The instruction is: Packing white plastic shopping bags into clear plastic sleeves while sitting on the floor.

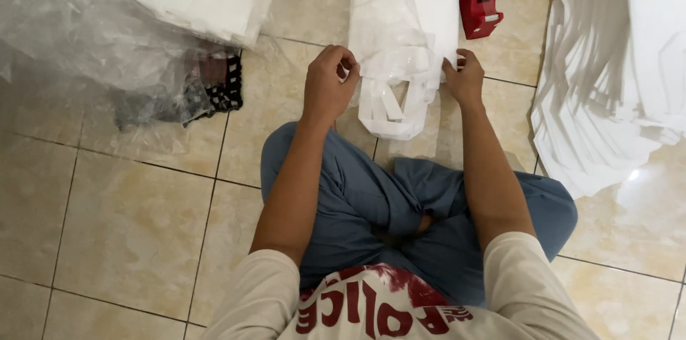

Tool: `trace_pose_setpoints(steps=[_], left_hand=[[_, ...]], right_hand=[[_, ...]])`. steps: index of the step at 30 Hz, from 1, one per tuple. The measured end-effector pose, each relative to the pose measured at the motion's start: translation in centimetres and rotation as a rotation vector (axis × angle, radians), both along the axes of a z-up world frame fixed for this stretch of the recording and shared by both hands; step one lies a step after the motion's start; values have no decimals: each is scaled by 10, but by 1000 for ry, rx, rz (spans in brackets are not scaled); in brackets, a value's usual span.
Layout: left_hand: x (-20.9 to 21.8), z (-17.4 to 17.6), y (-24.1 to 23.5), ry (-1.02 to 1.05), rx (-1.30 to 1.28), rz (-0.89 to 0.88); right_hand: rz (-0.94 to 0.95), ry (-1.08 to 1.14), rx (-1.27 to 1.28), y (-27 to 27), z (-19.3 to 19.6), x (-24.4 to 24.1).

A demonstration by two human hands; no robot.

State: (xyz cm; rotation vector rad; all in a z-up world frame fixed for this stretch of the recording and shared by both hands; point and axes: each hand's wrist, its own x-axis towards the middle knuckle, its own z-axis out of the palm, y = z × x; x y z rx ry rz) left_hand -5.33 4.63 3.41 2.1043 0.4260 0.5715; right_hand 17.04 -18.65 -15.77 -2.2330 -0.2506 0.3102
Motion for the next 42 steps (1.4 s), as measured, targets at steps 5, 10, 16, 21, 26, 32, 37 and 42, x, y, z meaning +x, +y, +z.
trace_pose_setpoints(steps=[5, 10, 16, 21, 26, 32, 37, 42], left_hand=[[4, -1, 1, 14, 8, -16], [8, -4, 2, 20, 21, -23], [9, -2, 3, 19, 2, -12], [10, 1, 3, 1, -49, -8], [11, -5, 5, -50, -80, -1], [12, -1, 4, -97, -90, 57], [12, -10, 7, -206, -121, 123], [9, -10, 10, -323, -147, 188]], right_hand=[[34, 21, 3, 7, 30, -8], [32, -161, -128, 5, 33, -4], [-37, -87, 147, -17, 13, 23], [-87, 302, 552, -16, 69, 10], [39, 569, 583, 0, 102, -14], [23, 571, 780, -11, 104, -9], [-49, 588, 940, -38, 96, 3], [-227, 482, 1093, -50, 121, -4]])
